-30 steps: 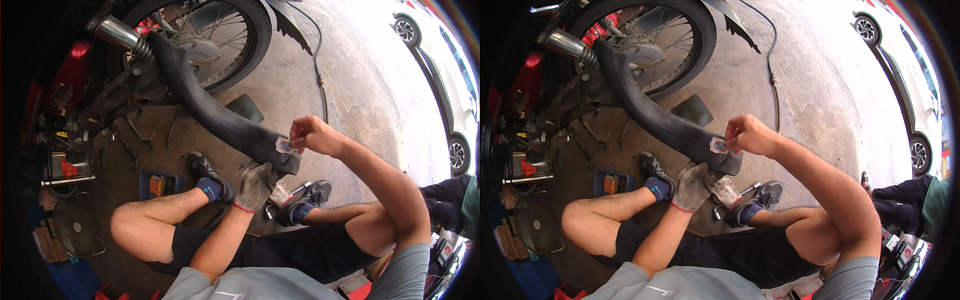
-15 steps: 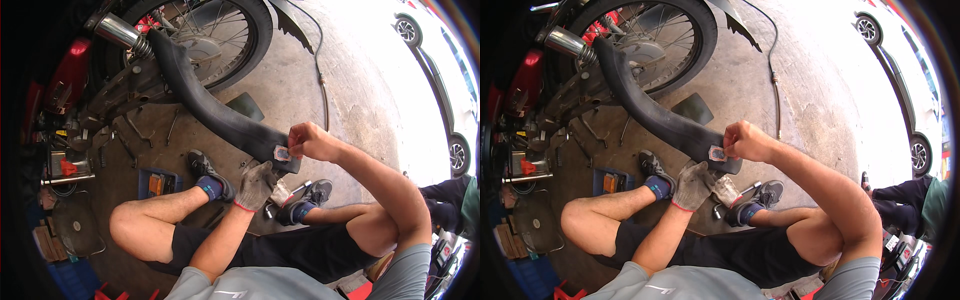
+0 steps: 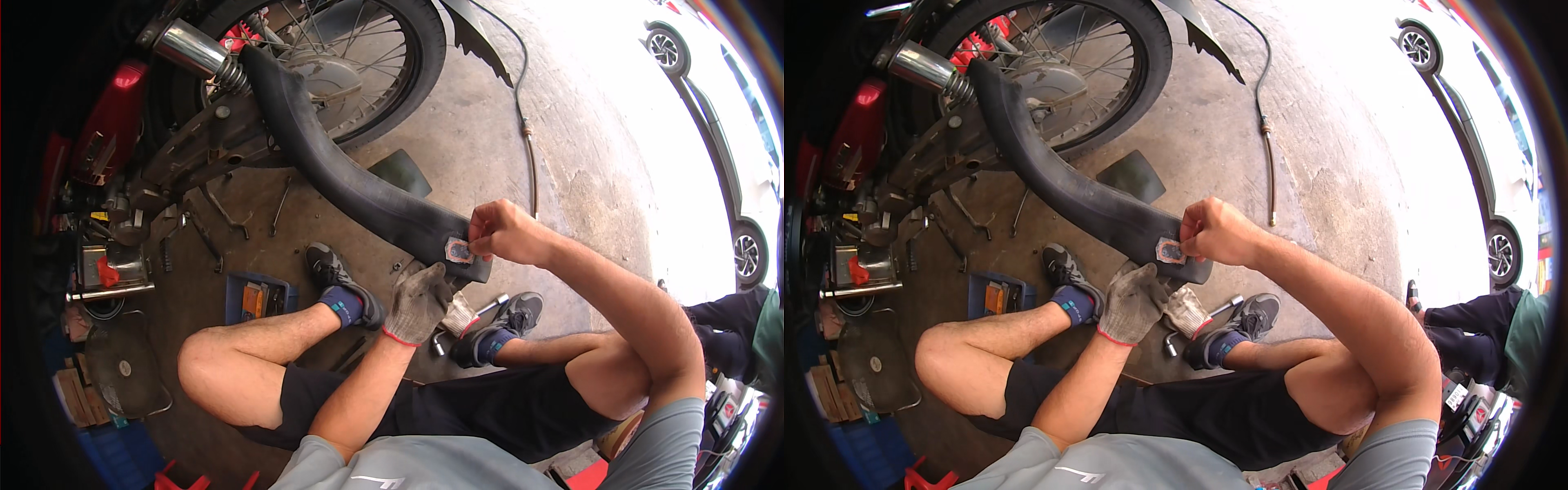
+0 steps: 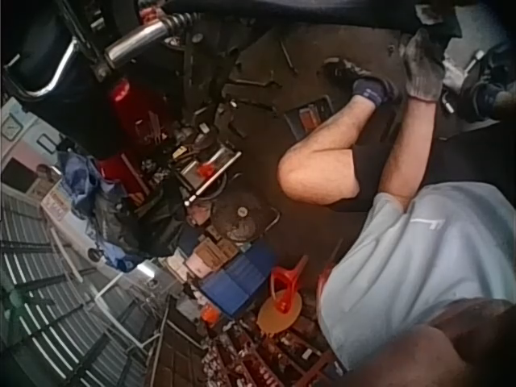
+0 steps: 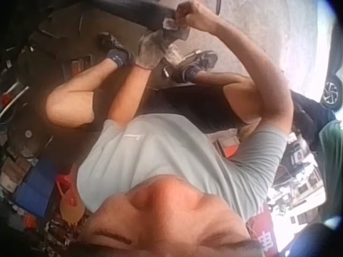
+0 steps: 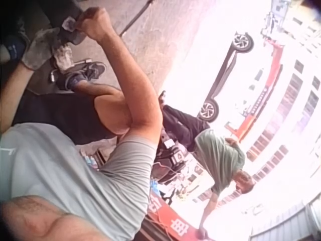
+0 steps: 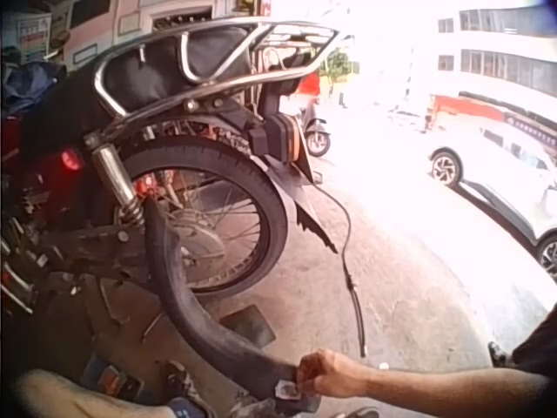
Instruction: Repairing a motorcycle tire inner tube by applying a patch.
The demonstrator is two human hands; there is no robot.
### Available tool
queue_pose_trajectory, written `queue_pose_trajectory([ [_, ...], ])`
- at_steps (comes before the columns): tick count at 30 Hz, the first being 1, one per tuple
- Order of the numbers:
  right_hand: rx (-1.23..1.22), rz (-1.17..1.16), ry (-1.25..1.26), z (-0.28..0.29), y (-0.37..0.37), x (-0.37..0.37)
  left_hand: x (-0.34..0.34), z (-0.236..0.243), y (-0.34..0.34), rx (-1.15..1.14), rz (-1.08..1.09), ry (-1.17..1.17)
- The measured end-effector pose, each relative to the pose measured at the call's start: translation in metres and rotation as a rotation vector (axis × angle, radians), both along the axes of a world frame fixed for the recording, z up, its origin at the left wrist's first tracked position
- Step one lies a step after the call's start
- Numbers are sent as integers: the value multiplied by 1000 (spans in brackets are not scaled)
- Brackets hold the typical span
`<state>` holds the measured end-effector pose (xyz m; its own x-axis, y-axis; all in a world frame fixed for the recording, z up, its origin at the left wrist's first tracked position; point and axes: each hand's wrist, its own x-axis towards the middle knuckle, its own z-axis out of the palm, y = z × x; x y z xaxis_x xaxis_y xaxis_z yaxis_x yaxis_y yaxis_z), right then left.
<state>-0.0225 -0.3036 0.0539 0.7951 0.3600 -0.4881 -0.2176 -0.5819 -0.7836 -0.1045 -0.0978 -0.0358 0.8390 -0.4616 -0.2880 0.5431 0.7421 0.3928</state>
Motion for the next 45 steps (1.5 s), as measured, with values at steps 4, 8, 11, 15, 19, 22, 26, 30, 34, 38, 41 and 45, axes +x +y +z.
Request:
queue_pose_trajectory([
  [4, -4, -3, 2, -1, 0, 0, 0, 3, 0, -23, 2, 10],
  [8, 9, 0, 6, -2, 0, 0, 1, 0, 1, -52, -11, 36],
  [11, 10, -2, 9, -3, 0, 0, 1, -2, 1, -64, -23, 50],
  [15, -1, -8, 5, -1, 1, -1, 0, -1, 0, -59, -14, 49],
  [19, -25, -8, 2, -1, 2, -1, 0, 0, 0, -59, 6, 34],
  [22, -16, -14, 2, -2, 2, -1, 1, 1, 1, -52, -25, 27],
  [26, -13, -9, -4, -3, 2, -1, -1, 3, -1, -30, 8, 53],
  [30, -22, -9, -16, -3, 2, -2, -1, 4, -2, -14, 10, 57],
  [34, -33, -12, -13, -2, 3, -2, -2, 3, -1, 33, 1, 16],
  [38, -53, -10, -30, -3, 4, -3, -3, -1, -1, 40, 4, 4],
  [41, -76, -13, -44, -3, 5, -3, -3, -5, -2, 84, 11, -26],
  [45, -103, -8, -54, -2, 7, -4, -2, -4, -3, 245, 19, -130],
])
